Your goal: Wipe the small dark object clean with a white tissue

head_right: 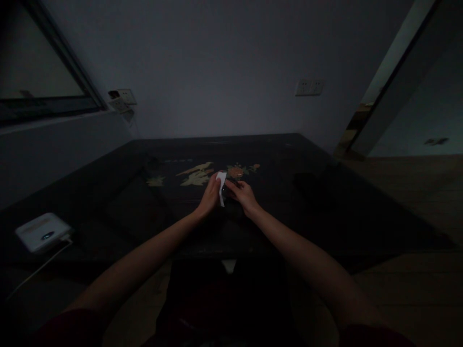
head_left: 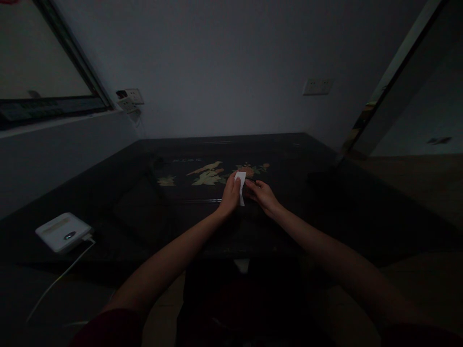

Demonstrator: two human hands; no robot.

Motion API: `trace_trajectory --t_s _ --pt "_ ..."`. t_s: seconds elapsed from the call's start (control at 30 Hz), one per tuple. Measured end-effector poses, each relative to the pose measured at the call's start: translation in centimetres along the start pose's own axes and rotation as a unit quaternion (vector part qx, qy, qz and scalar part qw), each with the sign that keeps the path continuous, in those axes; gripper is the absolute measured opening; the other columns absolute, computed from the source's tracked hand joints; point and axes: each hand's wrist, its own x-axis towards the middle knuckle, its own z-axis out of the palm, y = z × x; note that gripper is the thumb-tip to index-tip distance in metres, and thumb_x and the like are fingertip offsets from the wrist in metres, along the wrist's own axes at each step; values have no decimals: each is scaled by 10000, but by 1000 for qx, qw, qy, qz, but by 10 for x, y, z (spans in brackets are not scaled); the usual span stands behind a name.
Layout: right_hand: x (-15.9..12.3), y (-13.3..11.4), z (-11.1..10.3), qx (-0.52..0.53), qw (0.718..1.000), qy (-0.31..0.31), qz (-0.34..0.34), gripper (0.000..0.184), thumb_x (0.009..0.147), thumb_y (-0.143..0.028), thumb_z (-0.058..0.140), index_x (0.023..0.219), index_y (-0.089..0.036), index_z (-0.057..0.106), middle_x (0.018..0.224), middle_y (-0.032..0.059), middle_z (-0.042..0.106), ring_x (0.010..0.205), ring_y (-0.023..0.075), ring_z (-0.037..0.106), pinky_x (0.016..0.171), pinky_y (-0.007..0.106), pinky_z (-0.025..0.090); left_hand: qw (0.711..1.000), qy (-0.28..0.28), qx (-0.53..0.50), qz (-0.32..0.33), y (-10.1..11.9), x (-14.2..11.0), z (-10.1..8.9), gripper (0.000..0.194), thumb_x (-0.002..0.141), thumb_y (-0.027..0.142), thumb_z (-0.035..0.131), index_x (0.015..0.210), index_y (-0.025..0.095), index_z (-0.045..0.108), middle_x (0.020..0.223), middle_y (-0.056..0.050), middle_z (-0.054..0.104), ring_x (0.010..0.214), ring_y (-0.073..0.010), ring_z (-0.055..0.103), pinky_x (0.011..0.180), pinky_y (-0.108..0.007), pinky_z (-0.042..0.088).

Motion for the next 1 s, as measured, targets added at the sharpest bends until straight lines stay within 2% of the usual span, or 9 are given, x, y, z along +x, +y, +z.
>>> trace_trajectory --t_s 0.13,0.27,0.37,0.47,0.57,0.63,0.83,0.93,1.0 --pt "0 2 -1 -14 1000 -5 -5 373 585 -363 835 786 -185 576 727 -32 649 637 105 633 602 223 527 990 -16 115 77 5 -5 -2 459 941 440 396 1298 168 490 1365 -147 502 1292 -241 444 1122 -408 283" --pt "-1 3 -1 -20 1000 -15 -11 382 583 -379 832 798 -188 580 731 -34 657 651 112 644 627 231 530 988 -19 124 90 8 -4 -3 444 936 410 419 1290 156 506 1356 -145 512 1293 -235 442 1127 -392 274" --pt "-2 2 0 -8 1000 -19 -11 353 594 -362 831 779 -188 587 750 -23 667 675 115 648 636 230 543 998 -1 57 41 8 -2 -2 386 931 369 448 1245 166 543 1325 -124 549 1262 -231 480 1105 -370 312" --pt "-2 0 0 1 1000 -25 -9 318 616 -345 828 776 -184 604 789 -7 676 708 116 649 654 233 562 997 20 -59 -48 7 1 0 338 937 367 441 1174 176 587 1211 -100 627 1139 -218 577 1022 -346 409" --pt "-1 0 -1 7 1000 -30 -4 310 622 -348 827 762 -181 608 818 -4 678 734 118 651 697 248 580 968 50 -192 -152 8 4 3 317 943 372 430 1104 173 617 1039 -72 690 974 -191 649 915 -319 478" --pt "-1 -1 -1 15 999 -33 -3 315 620 -358 828 740 -177 600 822 -5 676 743 118 651 719 256 584 943 64 -257 -200 9 5 4 307 946 358 427 1058 158 632 931 -56 708 894 -175 666 868 -298 495" --pt "-4 -3 1 40 998 -52 -3 302 640 -377 812 713 -174 600 798 -2 671 771 124 645 762 287 589 905 44 -335 -259 3 11 1 296 905 387 504 886 132 655 744 -38 701 706 -157 661 787 -279 508" --pt "-5 -3 2 40 998 -51 -1 300 635 -361 817 698 -173 592 796 -5 665 768 123 643 757 290 593 897 17 -350 -270 -3 13 0 302 888 405 535 816 132 641 702 -32 687 639 -139 642 761 -270 511" --pt "-4 -3 1 33 998 -46 -1 293 635 -342 819 699 -173 588 800 -8 663 763 119 644 742 278 594 898 20 -347 -269 -4 13 0 303 890 407 531 816 135 639 701 -26 684 620 -128 634 748 -261 510"
